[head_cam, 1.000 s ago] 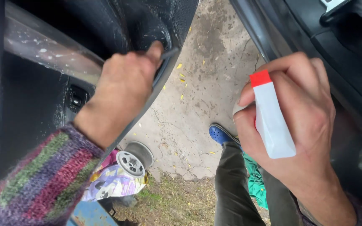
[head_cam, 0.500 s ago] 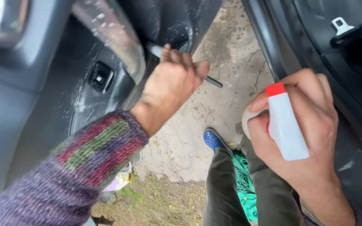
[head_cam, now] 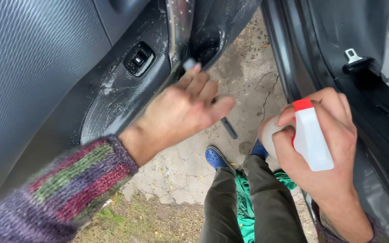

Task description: Cleaning a car door panel with a spray bottle and a detailing brush.

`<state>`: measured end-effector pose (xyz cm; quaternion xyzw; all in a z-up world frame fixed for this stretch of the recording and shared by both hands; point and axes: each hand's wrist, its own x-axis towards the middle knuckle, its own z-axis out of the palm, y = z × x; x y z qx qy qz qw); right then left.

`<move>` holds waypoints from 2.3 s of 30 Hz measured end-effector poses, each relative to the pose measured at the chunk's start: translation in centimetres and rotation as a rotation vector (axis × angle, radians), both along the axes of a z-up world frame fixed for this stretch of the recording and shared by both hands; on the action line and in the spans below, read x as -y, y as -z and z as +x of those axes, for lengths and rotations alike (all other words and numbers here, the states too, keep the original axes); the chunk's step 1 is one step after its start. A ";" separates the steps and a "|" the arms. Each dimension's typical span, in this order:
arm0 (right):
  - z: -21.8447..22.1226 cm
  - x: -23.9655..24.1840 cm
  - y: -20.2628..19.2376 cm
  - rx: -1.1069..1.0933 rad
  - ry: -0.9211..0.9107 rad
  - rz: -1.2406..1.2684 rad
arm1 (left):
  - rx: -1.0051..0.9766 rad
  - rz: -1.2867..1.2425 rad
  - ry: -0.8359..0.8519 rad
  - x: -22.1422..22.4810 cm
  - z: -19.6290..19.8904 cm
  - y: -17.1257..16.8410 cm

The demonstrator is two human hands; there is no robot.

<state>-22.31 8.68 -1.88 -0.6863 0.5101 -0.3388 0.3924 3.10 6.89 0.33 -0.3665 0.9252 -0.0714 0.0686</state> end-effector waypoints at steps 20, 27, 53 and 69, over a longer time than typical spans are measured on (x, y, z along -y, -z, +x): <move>-0.3 0.7 -0.4 0.001 0.013 -0.060 | -0.028 -0.201 0.048 0.0 3.5 -1.8; 0.6 -0.1 0.2 0.009 -0.055 -0.023 | -0.398 -0.116 -0.046 0.6 3.8 -1.5; 11.9 -4.4 -0.9 0.168 -0.154 0.025 | -1.279 0.616 -1.376 -43.6 -6.0 -8.5; 15.7 4.5 1.7 0.216 -0.219 -0.290 | -1.515 0.081 -1.559 -34.7 -18.8 -15.6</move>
